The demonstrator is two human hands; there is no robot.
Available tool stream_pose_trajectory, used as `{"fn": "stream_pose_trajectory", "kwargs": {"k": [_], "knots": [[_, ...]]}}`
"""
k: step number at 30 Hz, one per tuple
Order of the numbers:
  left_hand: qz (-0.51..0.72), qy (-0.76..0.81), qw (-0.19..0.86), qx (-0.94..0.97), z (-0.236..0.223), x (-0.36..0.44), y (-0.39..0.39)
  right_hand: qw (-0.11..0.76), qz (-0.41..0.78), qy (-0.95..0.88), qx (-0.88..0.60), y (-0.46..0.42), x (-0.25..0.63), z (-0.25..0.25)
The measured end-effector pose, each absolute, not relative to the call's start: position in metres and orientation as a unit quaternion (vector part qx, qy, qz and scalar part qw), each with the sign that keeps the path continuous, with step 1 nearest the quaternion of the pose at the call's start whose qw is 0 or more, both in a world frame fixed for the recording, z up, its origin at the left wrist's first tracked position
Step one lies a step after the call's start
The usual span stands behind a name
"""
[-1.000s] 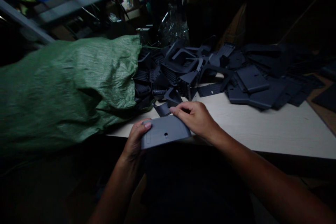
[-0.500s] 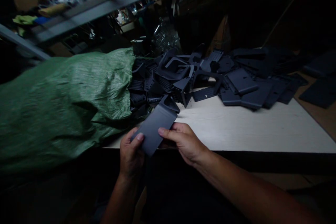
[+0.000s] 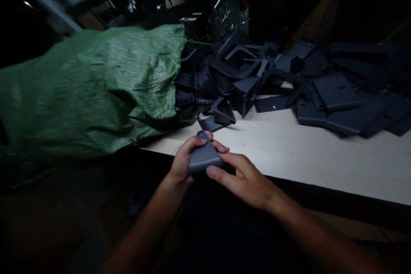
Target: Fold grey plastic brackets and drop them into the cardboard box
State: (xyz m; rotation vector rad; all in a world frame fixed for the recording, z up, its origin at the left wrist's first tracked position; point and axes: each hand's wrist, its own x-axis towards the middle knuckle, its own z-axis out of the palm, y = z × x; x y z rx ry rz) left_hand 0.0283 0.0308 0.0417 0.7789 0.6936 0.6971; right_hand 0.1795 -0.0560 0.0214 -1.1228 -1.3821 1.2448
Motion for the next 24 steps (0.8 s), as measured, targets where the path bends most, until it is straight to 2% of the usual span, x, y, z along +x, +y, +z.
{"fn": "stream_pose_trajectory", "kwargs": {"k": [6, 11, 15, 19, 24], "knots": [[0.398, 0.343, 0.741, 0.418, 0.042, 0.035, 0.014, 0.566, 0.513, -0.481, -0.431, -0.062, 0.165, 0.013], [0.434, 0.338, 0.729, 0.407, 0.042, 0.031, 0.015, 0.539, 0.535, -0.504, -0.412, -0.054, 0.170, 0.013], [0.444, 0.331, 0.739, 0.384, 0.039, 0.032, 0.015, 0.540, 0.500, -0.519, -0.434, -0.054, 0.166, 0.012], [0.480, 0.361, 0.700, 0.386, 0.039, 0.034, 0.011, 0.570, 0.447, -0.514, -0.459, -0.055, 0.150, 0.005], [0.459, 0.377, 0.735, 0.327, 0.044, 0.030, 0.017, 0.527, 0.494, -0.528, -0.447, -0.051, 0.157, 0.008]]}}
